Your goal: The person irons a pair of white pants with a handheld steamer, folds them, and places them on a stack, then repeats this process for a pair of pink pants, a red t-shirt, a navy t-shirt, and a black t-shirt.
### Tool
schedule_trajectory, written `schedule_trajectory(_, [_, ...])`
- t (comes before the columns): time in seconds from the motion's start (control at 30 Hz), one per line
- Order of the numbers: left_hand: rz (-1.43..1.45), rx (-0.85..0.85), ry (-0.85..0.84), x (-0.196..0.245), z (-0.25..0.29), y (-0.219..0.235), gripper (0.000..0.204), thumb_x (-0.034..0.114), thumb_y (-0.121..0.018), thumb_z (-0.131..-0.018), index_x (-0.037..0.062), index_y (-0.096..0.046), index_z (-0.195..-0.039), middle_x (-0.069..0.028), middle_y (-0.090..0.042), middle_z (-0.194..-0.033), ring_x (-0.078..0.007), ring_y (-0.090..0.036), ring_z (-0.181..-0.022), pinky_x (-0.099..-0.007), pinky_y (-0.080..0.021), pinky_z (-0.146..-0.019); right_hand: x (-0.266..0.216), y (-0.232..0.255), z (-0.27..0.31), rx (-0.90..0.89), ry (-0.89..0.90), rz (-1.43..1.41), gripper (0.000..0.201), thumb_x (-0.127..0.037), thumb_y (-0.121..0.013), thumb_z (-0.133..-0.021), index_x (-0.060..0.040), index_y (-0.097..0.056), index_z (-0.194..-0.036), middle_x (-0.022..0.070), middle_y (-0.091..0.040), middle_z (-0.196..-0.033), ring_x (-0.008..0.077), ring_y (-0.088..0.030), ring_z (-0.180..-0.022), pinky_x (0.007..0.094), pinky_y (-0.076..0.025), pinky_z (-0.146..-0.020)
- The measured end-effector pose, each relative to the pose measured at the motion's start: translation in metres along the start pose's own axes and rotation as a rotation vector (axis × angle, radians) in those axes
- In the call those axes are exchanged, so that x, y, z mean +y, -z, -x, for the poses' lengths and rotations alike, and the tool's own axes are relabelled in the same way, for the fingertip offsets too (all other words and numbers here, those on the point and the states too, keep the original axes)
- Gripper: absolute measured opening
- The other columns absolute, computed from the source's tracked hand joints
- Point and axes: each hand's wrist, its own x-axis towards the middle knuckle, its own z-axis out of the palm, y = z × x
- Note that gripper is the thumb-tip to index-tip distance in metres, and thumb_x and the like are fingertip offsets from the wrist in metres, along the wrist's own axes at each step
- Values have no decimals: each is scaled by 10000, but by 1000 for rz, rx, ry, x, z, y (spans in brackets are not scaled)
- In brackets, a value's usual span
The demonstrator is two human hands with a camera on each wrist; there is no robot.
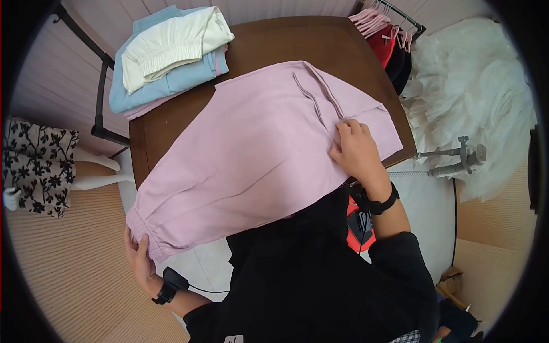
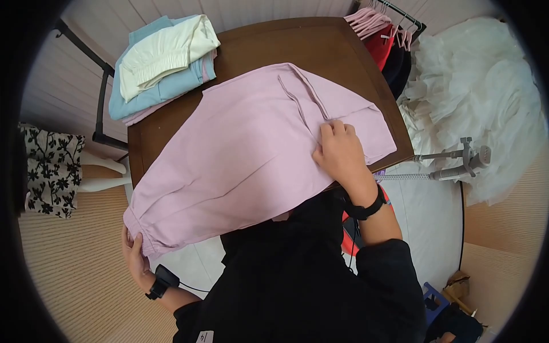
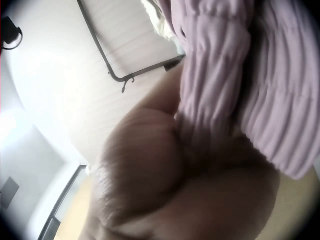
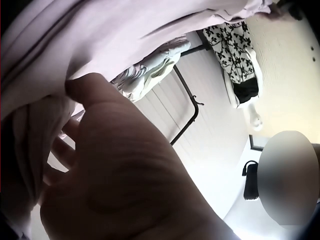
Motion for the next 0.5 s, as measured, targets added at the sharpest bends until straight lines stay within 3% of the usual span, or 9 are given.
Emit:
schedule_trajectory(0.07, [-15,35,-41,-1,4,-5,666,-27,-612,-881,-75,-288,-1461,-238,-467,-1403,-262,-495,-1269,-346,-374,-1068,12,-2,-2,64,18,-31,259,-123,-650,-724,15,-623,-943,200,-631,-935,395,-601,-852,451,-524,-767])
schedule_trajectory(0.2, [-13,144,-48,-6,-5,0,600,-61,-584,-888,-79,-337,-1434,-236,-503,-1370,-257,-519,-1244,-342,-382,-1063,65,4,-9,-17,-49,-173,153,-92,-603,-741,17,-617,-847,205,-639,-824,400,-601,-753,434,-520,-713])
schedule_trajectory(0.27, [-91,173,-109,-1,-13,3,532,-63,-572,-898,-87,-387,-1397,-230,-547,-1324,-253,-547,-1209,-340,-401,-1046,92,15,-11,32,-186,-332,139,-63,-530,-770,1,-629,-844,139,-612,-685,264,-594,-614,369,-492,-632])
schedule_trajectory(0.33, [-107,194,-136,13,-18,2,512,-61,-570,-903,-88,-401,-1385,-224,-565,-1301,-248,-563,-1187,-333,-415,-1030,132,25,-13,61,-332,-443,162,-76,-490,-819,-7,-632,-856,88,-611,-685,162,-563,-605,298,-456,-580])
schedule_trajectory(0.4, [-116,213,-170,27,-26,3,491,-59,-568,-907,-90,-415,-1372,-219,-584,-1278,-243,-578,-1164,-327,-429,-1014,177,27,-11,198,-603,-710,185,-102,-469,-872,-23,-635,-879,43,-609,-703,108,-552,-621,269,-438,-556])
schedule_trajectory(0.47, [-170,206,-202,37,-37,11,487,-52,-570,-910,-89,-416,-1371,-213,-593,-1269,-234,-593,-1140,-315,-452,-983,243,26,-10,392,-609,-787,213,-127,-472,-873,9,-629,-829,22,-541,-647,108,-510,-574,304,-424,-541])
schedule_trajectory(0.5, [-187,204,-217,41,-42,11,489,-45,-575,-910,-87,-414,-1370,-208,-600,-1258,-230,-596,-1133,-314,-459,-971,270,29,-5,394,-615,-788,213,-127,-472,-873,9,-629,-829,22,-541,-647,108,-510,-574,304,-424,-541])
